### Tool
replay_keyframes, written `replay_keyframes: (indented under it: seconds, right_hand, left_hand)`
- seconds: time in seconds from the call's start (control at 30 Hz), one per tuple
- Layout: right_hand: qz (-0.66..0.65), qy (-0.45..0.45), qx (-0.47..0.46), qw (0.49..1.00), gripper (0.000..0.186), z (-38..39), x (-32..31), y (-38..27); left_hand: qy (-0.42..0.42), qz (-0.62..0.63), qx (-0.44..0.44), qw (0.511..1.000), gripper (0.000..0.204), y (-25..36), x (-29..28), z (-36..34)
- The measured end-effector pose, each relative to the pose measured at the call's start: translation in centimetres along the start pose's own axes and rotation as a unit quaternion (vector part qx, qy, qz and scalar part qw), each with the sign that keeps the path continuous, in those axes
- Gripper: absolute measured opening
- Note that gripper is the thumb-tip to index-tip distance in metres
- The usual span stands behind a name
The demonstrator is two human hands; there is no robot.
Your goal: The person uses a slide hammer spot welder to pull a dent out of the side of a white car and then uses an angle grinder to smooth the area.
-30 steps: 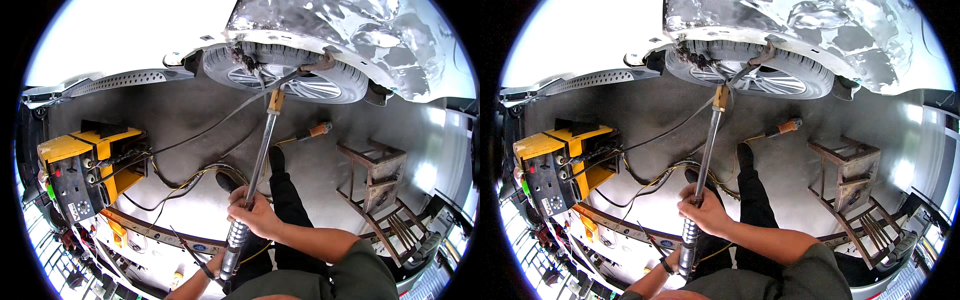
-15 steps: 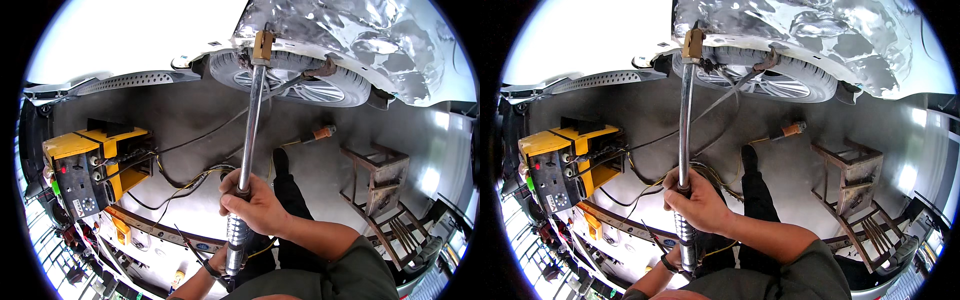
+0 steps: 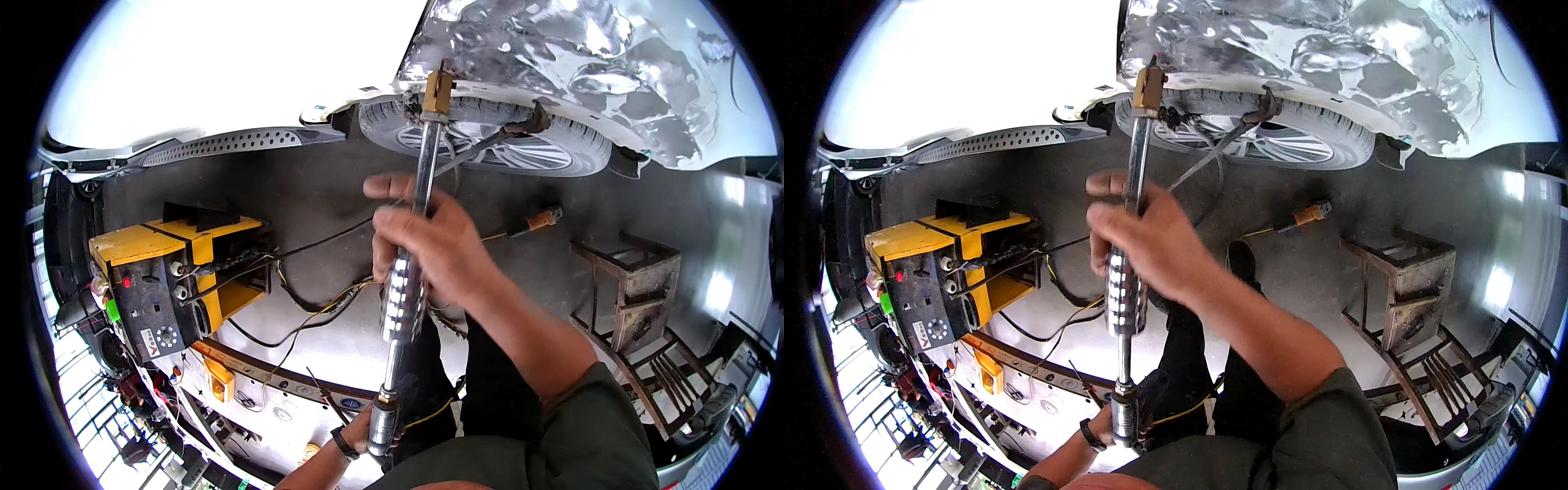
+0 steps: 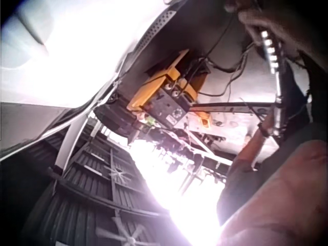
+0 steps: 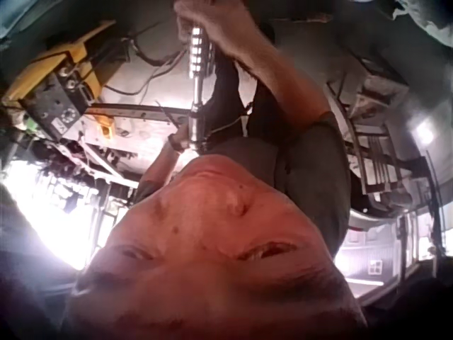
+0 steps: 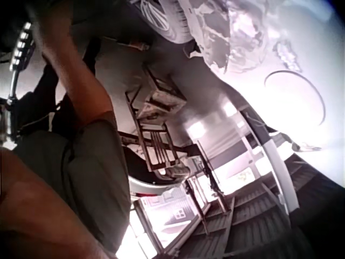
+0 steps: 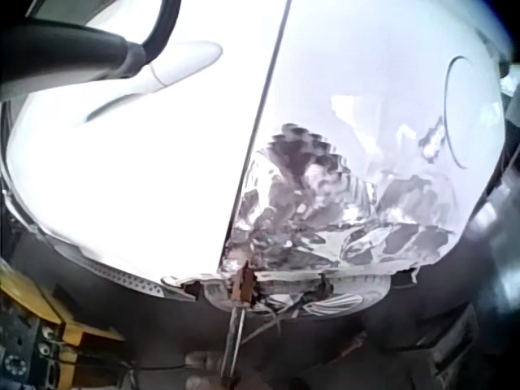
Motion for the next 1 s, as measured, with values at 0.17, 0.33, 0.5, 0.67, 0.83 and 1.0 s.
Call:
replay_keyframes:
  seconds: [0.17, 0.33, 0.5, 0.67, 0.83, 1.0]
  right_hand:
    - [-0.087, -0.016, -0.078, 0.993, 0.041, 2.0, 0.9, 7.9]
    - [-0.134, -0.092, 0.096, 0.982, 0.020, 5.7, 3.4, 17.1]
    - [-0.093, -0.047, 0.044, 0.994, 0.016, 4.1, 2.8, 14.5]
    - [-0.033, -0.079, 0.005, 0.996, 0.015, 3.2, 3.4, 8.7]
    - [-0.047, -0.087, 0.013, 0.995, 0.015, 3.0, 3.0, 8.0]
    - [-0.059, -0.090, 0.055, 0.993, 0.024, 3.3, 3.4, 7.3]
  left_hand:
    - [-0.008, -0.047, -0.010, 0.999, 0.056, 0.7, 0.1, -0.1]
    - [0.122, -0.075, -0.072, 0.987, 0.052, -3.8, -6.0, 2.4]
    - [0.109, -0.086, -0.037, 0.990, 0.049, -0.7, -2.3, 0.9]
    - [0.074, -0.057, 0.037, 0.995, 0.042, 2.6, 1.9, -0.9]
    - [0.080, -0.047, 0.024, 0.995, 0.042, 2.9, 2.8, -0.1]
    - [0.094, 0.027, 0.000, 0.995, 0.040, 3.4, 5.3, 1.5]
Point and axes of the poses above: each hand's wrist, its own z-axis away from the middle knuckle, its own x-axis out of the palm, y = z × x, the point moved 4 cm from there along -z, towards the middle knuckle, and after that the axes turned 10 degrees about x, right-handed, at the moved point
